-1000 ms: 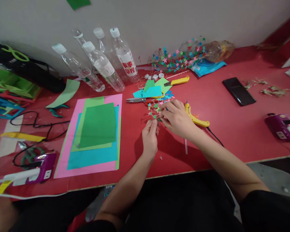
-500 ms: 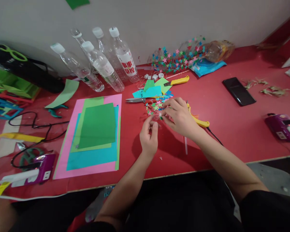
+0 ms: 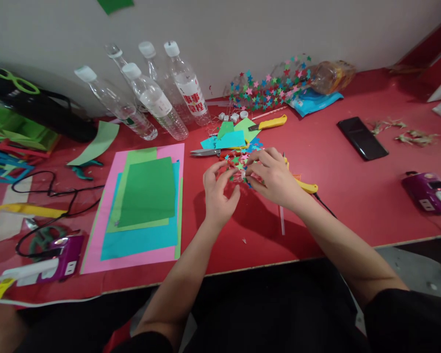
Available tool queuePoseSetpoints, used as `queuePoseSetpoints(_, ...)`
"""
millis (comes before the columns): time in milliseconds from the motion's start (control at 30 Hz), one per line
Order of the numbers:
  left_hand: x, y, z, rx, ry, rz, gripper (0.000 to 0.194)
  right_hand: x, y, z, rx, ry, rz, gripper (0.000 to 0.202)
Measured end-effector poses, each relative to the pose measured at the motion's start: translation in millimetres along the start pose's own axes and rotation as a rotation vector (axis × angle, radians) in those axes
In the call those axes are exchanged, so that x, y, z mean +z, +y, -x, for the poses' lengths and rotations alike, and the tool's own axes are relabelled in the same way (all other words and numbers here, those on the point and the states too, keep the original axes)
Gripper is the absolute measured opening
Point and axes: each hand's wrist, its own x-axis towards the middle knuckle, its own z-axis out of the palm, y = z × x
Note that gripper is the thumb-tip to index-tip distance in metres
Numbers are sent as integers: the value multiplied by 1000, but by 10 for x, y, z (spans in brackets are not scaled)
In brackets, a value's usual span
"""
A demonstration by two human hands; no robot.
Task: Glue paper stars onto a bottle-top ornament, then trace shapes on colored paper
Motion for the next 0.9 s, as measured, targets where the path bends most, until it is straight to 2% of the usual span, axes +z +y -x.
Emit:
queuePoseSetpoints(167, 35, 21, -12, -21, 22, 47, 32, 3, -4, -1, -14, 8, -28, 13)
queuePoseSetpoints(300, -5, 21, -4, -16, 26, 89, 37, -64, 6, 7, -12, 112, -67, 14)
queuePoseSetpoints(367, -34, -2, 4, -38, 39, 124, 40, -118, 41, 29, 48, 199, -60, 15)
queuePoseSetpoints(467, -50, -78, -7, -140, 91, 233, 35, -179, 127, 78, 243, 256, -1, 19)
queuePoseSetpoints(567, -1, -182, -54, -317, 108, 377, 32, -173, 199, 118, 405, 173, 6, 27)
queuePoseSetpoints(700, 111, -279, -117, -546, 56, 542, 39, -84, 211, 114, 462, 38, -99, 40)
queuePoseSetpoints(767, 145, -287, -123, -607, 67, 591, 41, -44, 197, 93, 464, 23, -120, 43)
queuePoseSetpoints(900, 134, -252, -85, -623, 108, 643, 41, -17, 192, 42, 460, 28, -169, 43)
